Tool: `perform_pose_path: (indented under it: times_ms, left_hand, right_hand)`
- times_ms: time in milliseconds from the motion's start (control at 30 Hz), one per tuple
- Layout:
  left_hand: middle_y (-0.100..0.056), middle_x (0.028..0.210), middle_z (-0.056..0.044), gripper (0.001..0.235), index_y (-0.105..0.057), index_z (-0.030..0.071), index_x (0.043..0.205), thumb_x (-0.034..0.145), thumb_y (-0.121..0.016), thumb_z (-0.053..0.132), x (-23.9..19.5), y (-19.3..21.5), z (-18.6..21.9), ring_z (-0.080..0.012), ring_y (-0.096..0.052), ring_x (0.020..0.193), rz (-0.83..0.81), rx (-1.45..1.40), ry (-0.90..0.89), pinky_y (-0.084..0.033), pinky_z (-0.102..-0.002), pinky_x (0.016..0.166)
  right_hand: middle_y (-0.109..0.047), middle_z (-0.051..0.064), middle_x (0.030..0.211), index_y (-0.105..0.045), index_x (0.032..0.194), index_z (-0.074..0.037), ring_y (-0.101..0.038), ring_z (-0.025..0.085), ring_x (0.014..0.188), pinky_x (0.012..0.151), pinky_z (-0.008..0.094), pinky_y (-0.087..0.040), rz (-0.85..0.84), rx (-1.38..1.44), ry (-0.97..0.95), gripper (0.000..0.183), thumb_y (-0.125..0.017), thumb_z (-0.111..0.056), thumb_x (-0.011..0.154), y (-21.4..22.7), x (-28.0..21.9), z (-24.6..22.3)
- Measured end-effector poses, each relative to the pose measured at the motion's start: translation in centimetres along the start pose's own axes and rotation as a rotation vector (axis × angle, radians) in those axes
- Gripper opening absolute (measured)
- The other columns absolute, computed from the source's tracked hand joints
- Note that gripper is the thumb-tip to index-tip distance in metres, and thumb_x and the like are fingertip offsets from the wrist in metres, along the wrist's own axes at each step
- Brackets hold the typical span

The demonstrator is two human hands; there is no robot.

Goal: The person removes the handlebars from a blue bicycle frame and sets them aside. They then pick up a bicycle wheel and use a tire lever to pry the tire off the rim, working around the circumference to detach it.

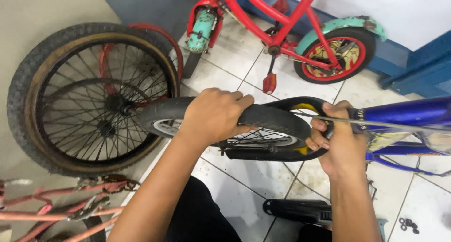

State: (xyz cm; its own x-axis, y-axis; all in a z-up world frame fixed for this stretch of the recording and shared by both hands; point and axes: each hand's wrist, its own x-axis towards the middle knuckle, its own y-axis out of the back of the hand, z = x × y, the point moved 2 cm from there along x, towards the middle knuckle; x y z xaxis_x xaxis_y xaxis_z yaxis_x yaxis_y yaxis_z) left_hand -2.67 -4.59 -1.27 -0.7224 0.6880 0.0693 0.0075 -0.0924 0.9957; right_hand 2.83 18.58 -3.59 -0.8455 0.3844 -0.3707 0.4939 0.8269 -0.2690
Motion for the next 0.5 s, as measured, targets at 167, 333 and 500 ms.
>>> perform_pose_path:
  times_ms: [167, 333, 500]
  left_hand:
    - [-0.058, 0.067, 0.0, 0.059, -0.062, 0.015, 0.096, 0.089, -0.068, 0.074, -0.2, -2.4, -1.5, -0.0344, -0.058, 0.05, 0.092, 0.064, -0.027, -0.038, -0.045, 0.044]
    - [-0.062, 0.07, 0.0, 0.06, -0.064, 0.016, 0.1, 0.087, -0.069, 0.074, 0.0, -2.8, -1.1, -0.0344, -0.062, 0.056, 0.066, 0.062, -0.01, -0.044, -0.045, 0.047]
    - [-0.064, 0.073, 0.001, 0.058, -0.065, 0.016, 0.102, 0.086, -0.07, 0.072, -0.3, -2.6, -0.9, -0.0345, -0.064, 0.058, 0.062, 0.054, -0.007, -0.045, -0.046, 0.049]
  right_hand:
    - [-0.033, 0.001, 0.06, -0.036, 0.073, -0.022, -0.023, 0.008, 0.042, 0.043, 0.027, -0.019, 0.012, -0.059, -0.058, 0.035, -0.062, -0.017, 0.095, -1.1, -0.3, -0.7]
    - [-0.036, 0.001, 0.06, -0.036, 0.073, -0.023, -0.025, 0.008, 0.04, 0.042, 0.027, -0.02, 0.06, -0.035, -0.03, 0.035, -0.065, -0.02, 0.094, -1.0, -0.5, -0.6]
    - [-0.037, 0.003, 0.06, -0.037, 0.075, -0.02, -0.025, 0.009, 0.04, 0.041, 0.027, -0.019, 0.107, -0.027, -0.015, 0.032, -0.063, -0.02, 0.095, -1.3, -1.3, -0.5]
